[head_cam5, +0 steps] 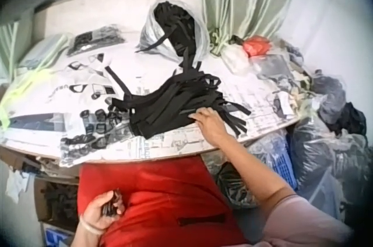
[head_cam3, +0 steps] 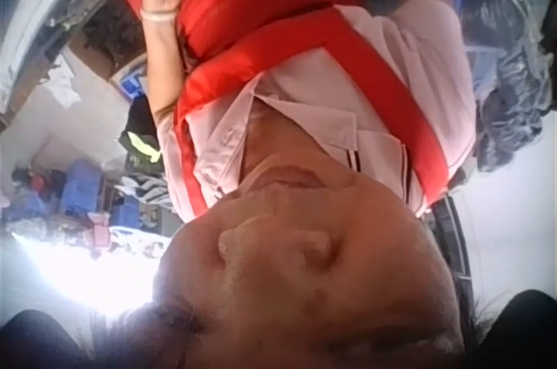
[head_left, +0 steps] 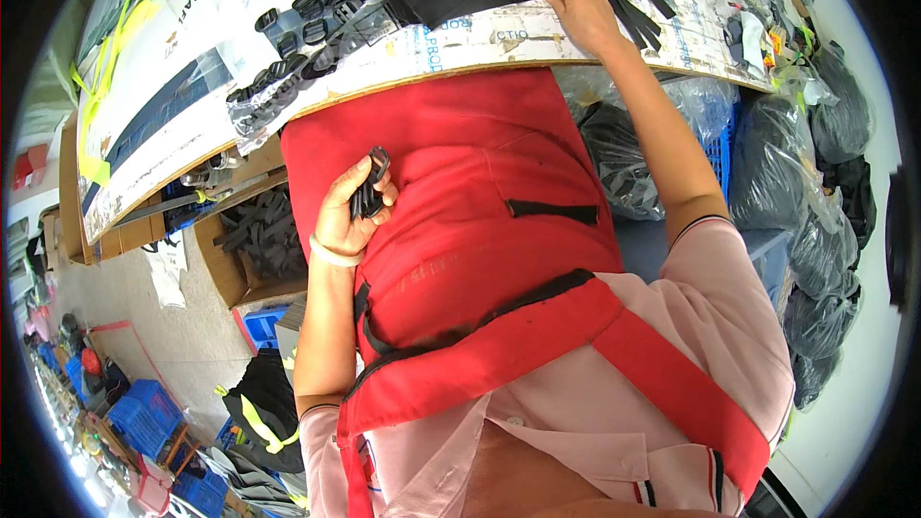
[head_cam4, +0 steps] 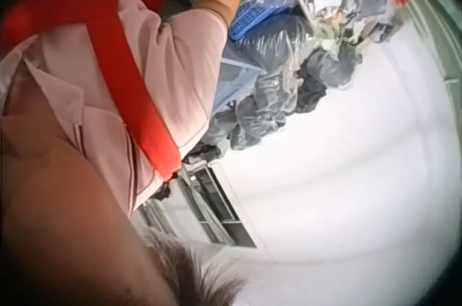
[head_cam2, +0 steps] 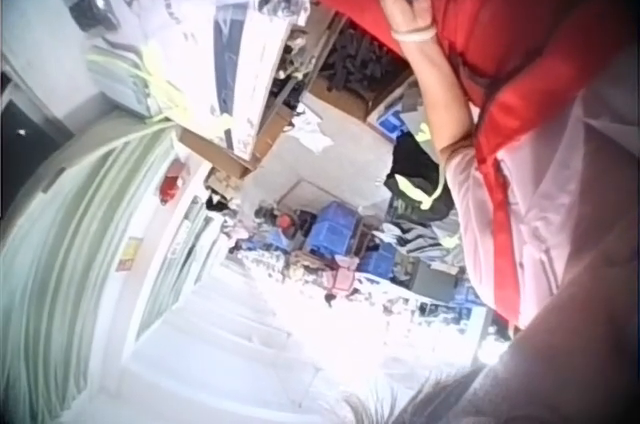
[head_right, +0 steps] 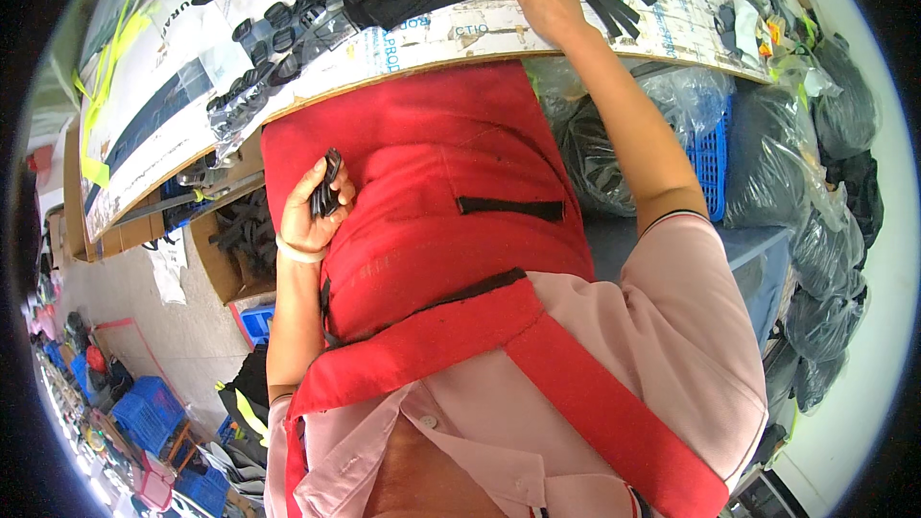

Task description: The person is threading plastic buckles onto black nylon webbing straps at a factory workbench.

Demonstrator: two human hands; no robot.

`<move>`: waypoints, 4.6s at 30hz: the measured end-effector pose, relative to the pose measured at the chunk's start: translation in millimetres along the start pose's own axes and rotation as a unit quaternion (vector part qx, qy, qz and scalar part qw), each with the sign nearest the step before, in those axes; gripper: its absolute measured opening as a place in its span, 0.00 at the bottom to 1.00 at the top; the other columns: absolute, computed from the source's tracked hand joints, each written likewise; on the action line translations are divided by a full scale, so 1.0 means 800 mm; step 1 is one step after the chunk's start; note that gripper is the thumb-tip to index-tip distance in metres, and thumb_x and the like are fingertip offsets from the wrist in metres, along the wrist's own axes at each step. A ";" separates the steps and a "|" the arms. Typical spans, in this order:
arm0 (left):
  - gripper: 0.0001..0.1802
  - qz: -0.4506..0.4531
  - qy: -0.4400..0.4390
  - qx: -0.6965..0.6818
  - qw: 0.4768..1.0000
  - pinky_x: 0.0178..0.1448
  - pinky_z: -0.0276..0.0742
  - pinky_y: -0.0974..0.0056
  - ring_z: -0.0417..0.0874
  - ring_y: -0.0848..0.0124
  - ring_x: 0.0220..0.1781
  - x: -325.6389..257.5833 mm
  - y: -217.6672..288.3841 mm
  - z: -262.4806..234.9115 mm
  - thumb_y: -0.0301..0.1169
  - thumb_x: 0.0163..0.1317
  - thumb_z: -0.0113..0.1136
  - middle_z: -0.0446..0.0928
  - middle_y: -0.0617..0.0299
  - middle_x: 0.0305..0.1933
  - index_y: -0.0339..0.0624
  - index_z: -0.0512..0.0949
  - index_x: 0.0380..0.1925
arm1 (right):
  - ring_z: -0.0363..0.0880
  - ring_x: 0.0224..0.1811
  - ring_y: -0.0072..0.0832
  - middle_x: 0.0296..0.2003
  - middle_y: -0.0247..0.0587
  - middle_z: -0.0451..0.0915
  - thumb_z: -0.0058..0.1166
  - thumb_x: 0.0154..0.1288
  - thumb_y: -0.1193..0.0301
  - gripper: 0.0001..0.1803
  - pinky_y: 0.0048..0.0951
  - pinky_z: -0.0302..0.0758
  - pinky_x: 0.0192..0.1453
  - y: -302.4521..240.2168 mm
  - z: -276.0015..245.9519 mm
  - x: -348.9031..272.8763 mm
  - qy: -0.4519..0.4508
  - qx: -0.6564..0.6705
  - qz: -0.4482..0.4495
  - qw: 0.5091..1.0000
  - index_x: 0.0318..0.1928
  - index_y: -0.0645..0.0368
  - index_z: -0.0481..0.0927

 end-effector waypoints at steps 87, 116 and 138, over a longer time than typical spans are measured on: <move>0.11 0.383 0.383 0.346 0.766 0.22 0.67 0.75 0.75 0.80 0.22 -0.213 0.106 0.000 0.26 0.63 0.58 0.81 0.59 0.30 0.36 0.80 0.45 | 0.66 0.20 0.10 0.23 0.25 0.71 0.51 0.69 0.63 0.12 0.14 0.63 0.24 -0.313 0.012 -0.044 -0.347 0.686 0.162 0.619 0.34 0.58 0.76; 0.13 0.217 0.123 0.281 0.927 0.25 0.75 0.72 0.79 0.73 0.29 -0.050 0.022 0.008 0.20 0.60 0.59 0.78 0.60 0.32 0.35 0.80 0.45 | 0.72 0.24 0.16 0.25 0.30 0.75 0.42 0.73 0.57 0.19 0.19 0.68 0.25 -0.351 0.006 -0.088 -0.513 0.770 0.169 0.341 0.37 0.60 0.77; 0.11 0.171 0.194 0.275 0.926 0.19 0.68 0.75 0.76 0.77 0.18 -0.019 0.018 0.013 0.32 0.63 0.62 0.78 0.60 0.21 0.33 0.81 0.31 | 0.76 0.33 0.33 0.34 0.38 0.78 0.56 0.61 0.72 0.09 0.32 0.73 0.39 -0.199 -0.029 -0.031 0.005 0.383 0.023 0.924 0.42 0.59 0.77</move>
Point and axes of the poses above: each hand's wrist, its own x-axis towards the middle knuckle, its own z-axis out of the palm, y = z × x, the point moved 5 cm from there along x, towards the middle knuckle
